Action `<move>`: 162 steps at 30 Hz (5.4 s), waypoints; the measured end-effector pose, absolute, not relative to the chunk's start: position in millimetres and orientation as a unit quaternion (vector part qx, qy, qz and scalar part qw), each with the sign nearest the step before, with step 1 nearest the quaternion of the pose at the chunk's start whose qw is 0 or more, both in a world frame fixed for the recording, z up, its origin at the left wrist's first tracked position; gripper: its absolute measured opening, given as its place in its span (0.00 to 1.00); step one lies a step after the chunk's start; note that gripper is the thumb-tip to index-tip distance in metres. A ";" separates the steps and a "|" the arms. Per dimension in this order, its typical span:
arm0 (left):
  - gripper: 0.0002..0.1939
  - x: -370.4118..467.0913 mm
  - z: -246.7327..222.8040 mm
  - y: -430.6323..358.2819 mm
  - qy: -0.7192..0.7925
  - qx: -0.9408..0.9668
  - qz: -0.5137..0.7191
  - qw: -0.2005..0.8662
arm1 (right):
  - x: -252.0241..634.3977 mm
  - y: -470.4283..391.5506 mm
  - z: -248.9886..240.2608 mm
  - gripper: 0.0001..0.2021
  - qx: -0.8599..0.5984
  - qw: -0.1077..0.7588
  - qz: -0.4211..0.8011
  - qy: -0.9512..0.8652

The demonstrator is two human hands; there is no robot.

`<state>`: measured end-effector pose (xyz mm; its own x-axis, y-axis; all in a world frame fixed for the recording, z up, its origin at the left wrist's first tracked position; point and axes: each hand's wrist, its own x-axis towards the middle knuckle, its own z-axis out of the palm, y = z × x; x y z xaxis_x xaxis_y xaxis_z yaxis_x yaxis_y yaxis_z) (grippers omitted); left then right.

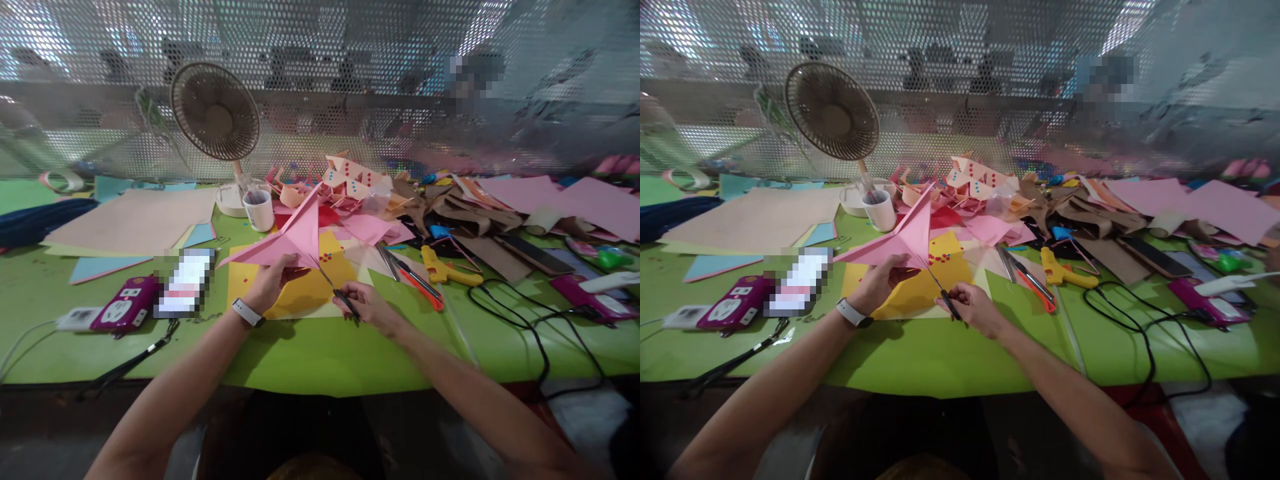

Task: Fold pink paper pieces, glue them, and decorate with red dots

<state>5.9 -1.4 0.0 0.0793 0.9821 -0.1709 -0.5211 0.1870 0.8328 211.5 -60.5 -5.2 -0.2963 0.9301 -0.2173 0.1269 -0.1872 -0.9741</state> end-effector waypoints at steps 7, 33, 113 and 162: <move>0.11 5.5 -1.9 -1.1 0.375 0.314 0.567 0.663 | 210.5 -59.9 -7.4 0.21 -0.490 0.342 0.594 -0.538; 0.12 3.8 -6.0 -0.3 0.386 0.356 0.563 0.638 | 208.3 -59.2 -1.9 0.23 -0.512 0.347 0.581 -0.529; 0.15 5.6 -12.0 -3.8 0.378 0.396 0.506 0.667 | 210.0 -58.2 -7.3 0.22 -0.487 0.377 0.595 -0.516; 0.18 14.6 -5.0 -20.7 0.428 0.450 0.435 0.652 | 207.4 -59.6 0.7 0.23 -0.501 0.367 0.592 -0.513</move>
<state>14.6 -20.7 -5.0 0.2546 0.9526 -0.1668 -0.1810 0.2164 0.9594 207.4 -59.6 0.7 -0.2286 0.9492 -0.2160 0.0792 -0.2030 -0.9760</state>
